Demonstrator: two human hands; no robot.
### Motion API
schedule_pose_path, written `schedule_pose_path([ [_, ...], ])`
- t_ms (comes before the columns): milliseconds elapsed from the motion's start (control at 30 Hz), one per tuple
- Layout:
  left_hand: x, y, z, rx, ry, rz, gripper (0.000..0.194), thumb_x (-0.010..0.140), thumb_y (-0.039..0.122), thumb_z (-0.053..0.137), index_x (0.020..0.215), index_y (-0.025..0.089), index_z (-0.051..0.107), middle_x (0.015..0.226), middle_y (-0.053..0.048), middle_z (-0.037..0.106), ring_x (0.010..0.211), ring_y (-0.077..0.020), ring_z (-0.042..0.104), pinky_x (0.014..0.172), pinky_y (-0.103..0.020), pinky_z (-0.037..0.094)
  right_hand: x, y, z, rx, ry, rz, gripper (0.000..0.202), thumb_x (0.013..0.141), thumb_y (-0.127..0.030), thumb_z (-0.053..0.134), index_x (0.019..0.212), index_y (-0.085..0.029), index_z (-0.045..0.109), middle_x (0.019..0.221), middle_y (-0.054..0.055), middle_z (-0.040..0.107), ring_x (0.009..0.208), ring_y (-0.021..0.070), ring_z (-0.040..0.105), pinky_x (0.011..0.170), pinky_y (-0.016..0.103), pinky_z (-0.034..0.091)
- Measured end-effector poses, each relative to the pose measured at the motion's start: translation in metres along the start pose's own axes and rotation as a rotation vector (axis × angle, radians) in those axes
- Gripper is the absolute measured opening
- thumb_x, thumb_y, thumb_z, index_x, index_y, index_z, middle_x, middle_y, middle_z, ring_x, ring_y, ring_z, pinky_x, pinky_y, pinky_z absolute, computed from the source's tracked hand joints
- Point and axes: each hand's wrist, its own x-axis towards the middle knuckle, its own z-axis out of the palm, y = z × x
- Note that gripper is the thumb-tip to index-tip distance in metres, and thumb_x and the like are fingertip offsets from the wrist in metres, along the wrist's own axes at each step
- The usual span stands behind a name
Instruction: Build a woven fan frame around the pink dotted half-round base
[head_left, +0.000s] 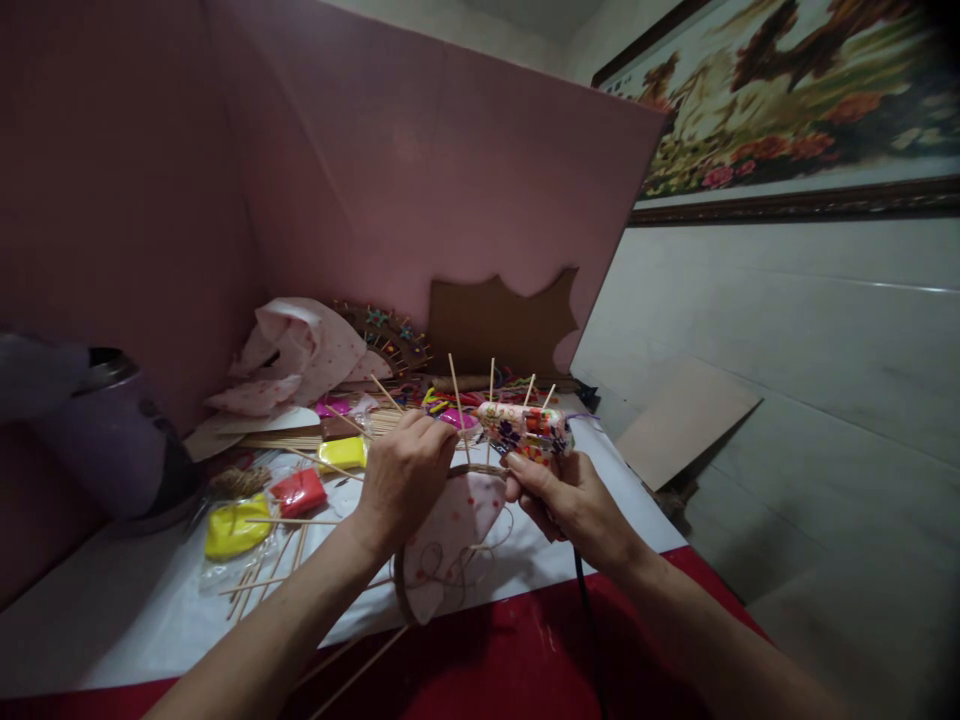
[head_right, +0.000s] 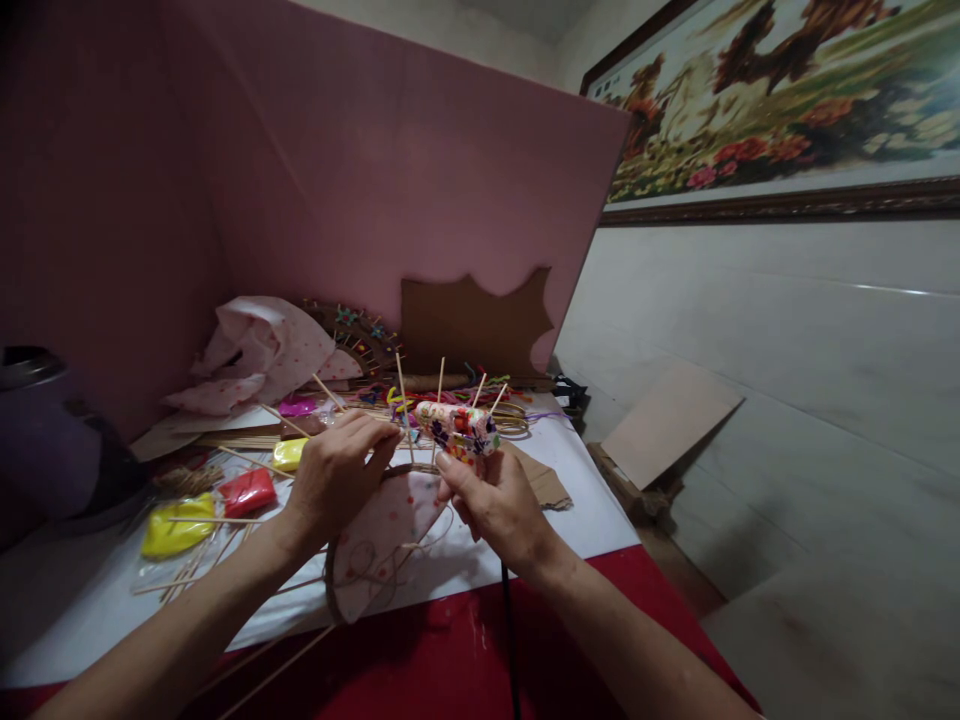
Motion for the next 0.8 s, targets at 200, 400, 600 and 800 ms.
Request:
schedule_pose_path([
  [200, -0.001, -0.001, 0.0, 0.003, 0.006, 0.001, 0.02, 0.087, 0.018, 0.047, 0.075, 0.014, 0.062, 0.072, -0.007, 0.064, 0.074, -0.0177, 0.057, 0.068, -0.031, 0.048, -0.005, -0.004, -0.002, 0.089, 0.078, -0.058, 0.042, 0.082, -0.049, 0.055, 0.062, -0.013, 0.061, 0.039, -0.005, 0.042, 0.033, 0.004, 0.034, 0.033, 0.017, 0.023],
  [400, -0.001, -0.003, 0.003, 0.0, 0.038, 0.017, 0.021, 0.087, 0.017, 0.047, 0.074, 0.013, 0.063, 0.073, -0.008, 0.065, 0.075, -0.0186, 0.057, 0.067, -0.032, 0.048, -0.006, 0.002, -0.026, 0.137, 0.454, -0.096, 0.037, 0.073, -0.05, 0.063, 0.065, -0.014, 0.061, 0.043, -0.004, 0.045, 0.036, 0.0057, 0.038, 0.033, 0.018, 0.027],
  [600, -0.001, -0.003, 0.003, -0.008, 0.055, 0.022, 0.021, 0.087, 0.017, 0.046, 0.074, 0.013, 0.062, 0.073, -0.008, 0.065, 0.074, -0.0182, 0.057, 0.067, -0.031, 0.048, 0.004, 0.048, -0.061, -0.156, 0.523, 0.101, 0.039, 0.071, -0.055, 0.056, 0.066, -0.016, 0.056, 0.045, -0.005, 0.042, 0.036, 0.0084, 0.035, 0.035, 0.022, 0.027],
  [800, -0.001, -0.003, 0.003, -0.025, 0.054, 0.015, 0.02, 0.087, 0.017, 0.047, 0.074, 0.013, 0.061, 0.071, -0.007, 0.064, 0.073, -0.0179, 0.057, 0.067, -0.031, 0.047, 0.006, 0.076, -0.075, -0.879, 0.426, 0.215, 0.019, 0.077, -0.034, 0.051, 0.087, -0.018, 0.055, 0.074, 0.006, 0.062, 0.064, 0.0193, 0.056, 0.055, 0.027, 0.032],
])
